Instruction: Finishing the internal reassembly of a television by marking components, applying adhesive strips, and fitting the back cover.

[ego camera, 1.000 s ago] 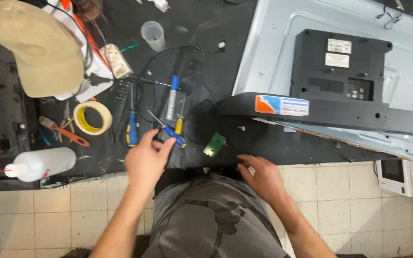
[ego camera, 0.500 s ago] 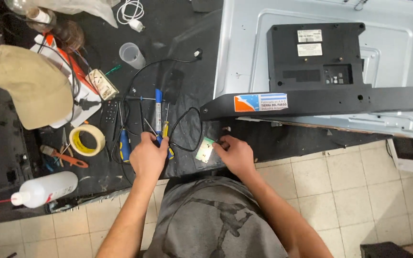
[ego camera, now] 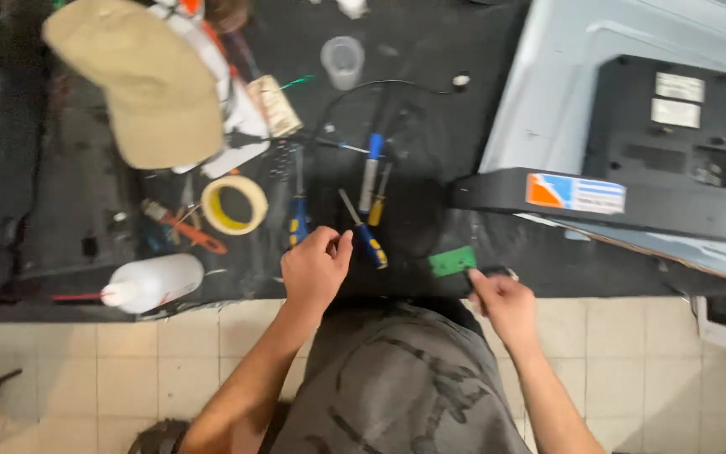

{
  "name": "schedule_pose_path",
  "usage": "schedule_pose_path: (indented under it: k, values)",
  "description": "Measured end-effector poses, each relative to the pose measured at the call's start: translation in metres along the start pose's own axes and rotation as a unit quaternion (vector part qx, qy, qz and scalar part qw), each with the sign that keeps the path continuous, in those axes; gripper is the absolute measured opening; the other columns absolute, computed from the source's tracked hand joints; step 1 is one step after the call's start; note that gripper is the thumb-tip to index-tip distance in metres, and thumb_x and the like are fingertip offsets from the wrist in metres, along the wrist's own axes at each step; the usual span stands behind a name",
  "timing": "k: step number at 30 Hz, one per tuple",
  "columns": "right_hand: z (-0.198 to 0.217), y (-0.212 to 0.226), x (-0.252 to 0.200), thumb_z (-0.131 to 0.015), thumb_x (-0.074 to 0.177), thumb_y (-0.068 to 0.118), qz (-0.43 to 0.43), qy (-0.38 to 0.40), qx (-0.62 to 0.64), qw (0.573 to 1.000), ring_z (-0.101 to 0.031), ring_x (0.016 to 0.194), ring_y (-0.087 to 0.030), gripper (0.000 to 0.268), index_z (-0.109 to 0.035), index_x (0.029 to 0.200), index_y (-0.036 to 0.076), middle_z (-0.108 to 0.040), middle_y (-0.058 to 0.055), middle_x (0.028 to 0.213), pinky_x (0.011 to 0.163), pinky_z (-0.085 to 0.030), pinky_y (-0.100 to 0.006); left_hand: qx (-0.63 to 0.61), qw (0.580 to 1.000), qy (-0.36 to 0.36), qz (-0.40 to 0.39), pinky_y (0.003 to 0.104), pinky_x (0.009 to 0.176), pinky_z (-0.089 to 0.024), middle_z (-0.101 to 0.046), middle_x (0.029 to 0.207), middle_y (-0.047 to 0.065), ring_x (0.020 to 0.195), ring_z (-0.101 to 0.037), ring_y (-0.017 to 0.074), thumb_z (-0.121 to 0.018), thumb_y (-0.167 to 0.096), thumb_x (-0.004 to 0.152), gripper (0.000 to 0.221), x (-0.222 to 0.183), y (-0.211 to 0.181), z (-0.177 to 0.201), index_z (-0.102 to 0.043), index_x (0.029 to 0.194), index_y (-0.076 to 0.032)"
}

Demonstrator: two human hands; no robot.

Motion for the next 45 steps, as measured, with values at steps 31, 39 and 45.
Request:
schedule_pose_path:
  k: [31, 39, 45]
  values:
    - [0.081, 0.111, -0.031, -0.077, 0.101, 0.022, 0.417, 0.137, 0.059, 0.897, -0.077, 0.111, -0.043, 0.077, -0.037, 0.158, -0.011, -0.066, -0.031, 0.146, 0.081, -0.067, -0.054, -0.039, 0.979, 0.2, 0.003, 0.057, 0.081, -0.063, -0.077, 0.071, 0.012, 0.081, -0.078, 0.0454, -0.082, -0.047, 0.087, 0.025, 0.031, -0.167, -0.017, -0.079, 0.095, -0.024]
    - [0.048, 0.076, -0.028, -0.055, 0.114, 0.043, 0.487, 0.245, -0.033, 0.838, -0.072, 0.069, -0.033, 0.036, -0.069, 0.091, 0.018, -0.068, -0.004, 0.071, 0.064, -0.06, -0.041, -0.512, 0.765, 0.361, 0.152, 0.028, 0.05, -0.057, -0.083, 0.091, 0.019, 0.067, -0.077, 0.0195, -0.085, -0.018, 0.09, 0.047, -0.071, -0.202, -0.031, -0.071, 0.133, -0.002]
    - [0.029, 0.046, -0.036, -0.046, 0.112, 0.053, 0.313, 0.231, -0.094, 0.916, -0.071, 0.081, -0.047, 0.047, -0.066, 0.086, 0.019, -0.074, -0.015, 0.075, 0.072, -0.056, -0.052, -0.596, 0.702, 0.359, 0.154, 0.024, 0.039, -0.049, -0.076, 0.072, 0.017, 0.047, -0.068, 0.0151, -0.072, -0.014, 0.107, 0.021, -0.106, -0.187, -0.116, -0.076, 0.119, 0.002]
Point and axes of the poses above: each hand's wrist, its own x-axis towards the middle knuckle, its own z-axis out of the back of the hand, y = z × x, the point moved 9 cm from there along x, towards the middle knuckle
